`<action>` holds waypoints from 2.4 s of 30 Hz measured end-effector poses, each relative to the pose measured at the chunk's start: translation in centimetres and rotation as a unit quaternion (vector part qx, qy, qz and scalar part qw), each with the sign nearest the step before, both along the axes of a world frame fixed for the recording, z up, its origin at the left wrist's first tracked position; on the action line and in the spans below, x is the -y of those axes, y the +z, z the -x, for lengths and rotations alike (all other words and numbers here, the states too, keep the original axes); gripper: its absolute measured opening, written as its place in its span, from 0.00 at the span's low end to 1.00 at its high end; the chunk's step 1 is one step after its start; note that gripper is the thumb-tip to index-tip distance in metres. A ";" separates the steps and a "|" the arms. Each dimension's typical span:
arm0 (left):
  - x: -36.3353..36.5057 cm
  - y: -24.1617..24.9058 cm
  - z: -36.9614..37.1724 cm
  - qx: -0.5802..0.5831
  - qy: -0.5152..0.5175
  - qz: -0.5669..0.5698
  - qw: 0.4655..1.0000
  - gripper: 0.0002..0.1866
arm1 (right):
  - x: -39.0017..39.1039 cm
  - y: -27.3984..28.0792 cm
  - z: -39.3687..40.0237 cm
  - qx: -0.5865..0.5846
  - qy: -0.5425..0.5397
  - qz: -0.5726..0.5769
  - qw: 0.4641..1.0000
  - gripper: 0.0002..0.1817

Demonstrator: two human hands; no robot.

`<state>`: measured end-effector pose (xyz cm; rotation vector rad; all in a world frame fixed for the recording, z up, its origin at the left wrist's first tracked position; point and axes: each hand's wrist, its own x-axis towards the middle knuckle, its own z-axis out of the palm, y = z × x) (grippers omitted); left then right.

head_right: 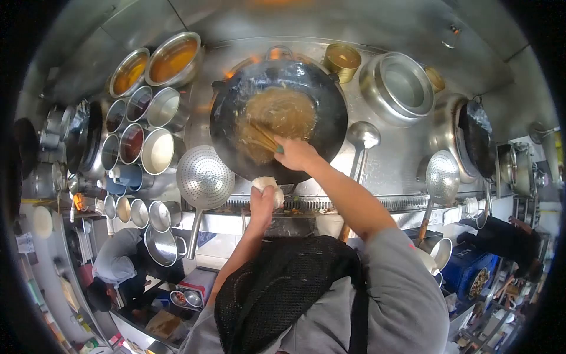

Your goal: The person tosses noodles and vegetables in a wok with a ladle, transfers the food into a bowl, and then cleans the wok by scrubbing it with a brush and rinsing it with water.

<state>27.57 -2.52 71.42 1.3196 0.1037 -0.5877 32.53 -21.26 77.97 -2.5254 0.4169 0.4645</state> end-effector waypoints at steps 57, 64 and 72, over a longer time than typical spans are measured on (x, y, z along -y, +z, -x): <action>-1.2 -0.2 -2.1 -0.241 -0.034 0.153 0.958 0.18 | 10.9 0.9 16.4 0.158 -0.269 -0.069 0.948 0.38; -0.6 -3.1 -2.5 -0.135 -0.090 0.055 0.985 0.15 | -2.9 -11.7 31.4 0.225 -0.376 -0.176 0.881 0.46; -1.1 -3.7 -2.0 -0.061 -0.060 0.064 0.994 0.14 | -1.7 -4.4 32.7 0.151 -0.413 -0.225 0.869 0.44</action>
